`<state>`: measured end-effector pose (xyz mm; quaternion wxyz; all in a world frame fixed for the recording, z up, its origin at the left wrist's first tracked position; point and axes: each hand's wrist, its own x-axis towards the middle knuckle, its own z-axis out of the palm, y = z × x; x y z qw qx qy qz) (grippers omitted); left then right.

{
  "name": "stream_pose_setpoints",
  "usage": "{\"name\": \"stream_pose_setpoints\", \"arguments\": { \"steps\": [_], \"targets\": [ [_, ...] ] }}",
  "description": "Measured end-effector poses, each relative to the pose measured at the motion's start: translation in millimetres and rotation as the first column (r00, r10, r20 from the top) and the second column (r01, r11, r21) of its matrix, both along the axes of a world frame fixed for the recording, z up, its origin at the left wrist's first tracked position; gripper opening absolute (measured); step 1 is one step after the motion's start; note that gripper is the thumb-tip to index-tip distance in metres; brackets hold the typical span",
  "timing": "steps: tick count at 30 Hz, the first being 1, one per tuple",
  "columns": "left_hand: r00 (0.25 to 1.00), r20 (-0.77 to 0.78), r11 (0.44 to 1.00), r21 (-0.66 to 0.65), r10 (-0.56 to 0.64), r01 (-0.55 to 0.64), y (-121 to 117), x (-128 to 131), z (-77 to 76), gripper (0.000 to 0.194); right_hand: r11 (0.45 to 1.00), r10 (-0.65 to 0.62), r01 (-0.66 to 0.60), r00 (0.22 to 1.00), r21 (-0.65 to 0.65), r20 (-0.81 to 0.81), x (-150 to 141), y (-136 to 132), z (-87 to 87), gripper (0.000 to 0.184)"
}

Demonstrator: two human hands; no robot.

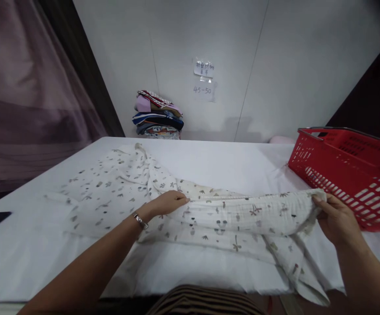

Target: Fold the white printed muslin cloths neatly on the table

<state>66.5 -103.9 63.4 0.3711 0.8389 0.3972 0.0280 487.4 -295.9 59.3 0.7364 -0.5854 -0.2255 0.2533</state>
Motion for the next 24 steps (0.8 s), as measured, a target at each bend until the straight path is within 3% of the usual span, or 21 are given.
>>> {"name": "stream_pose_setpoints", "arguments": {
  "steps": [4,9,16,24],
  "targets": [
    [0.999,0.004,0.999,0.003,-0.035,0.035,0,-6,-4.8,0.027,1.0,-0.005,0.005,1.0,-0.024,0.007,1,-1,-2.4,0.029],
    [0.986,0.151,0.958,0.265,0.074,-0.112,8,0,-19.1,0.022,1.0,-0.002,0.002,1.0,-0.015,-0.002,3,0,-6.2,0.031],
    [1.0,0.019,0.902,0.432,0.011,-0.018,25,12,-45.4,0.016,0.998,0.049,-0.049,0.999,-0.026,0.008,3,-3,-5.2,0.039],
    [1.0,0.002,0.886,0.463,-0.011,0.009,24,13,-45.8,0.008,0.997,0.049,-0.047,0.999,-0.056,0.025,6,-5,-10.8,0.026]
  ]
}}
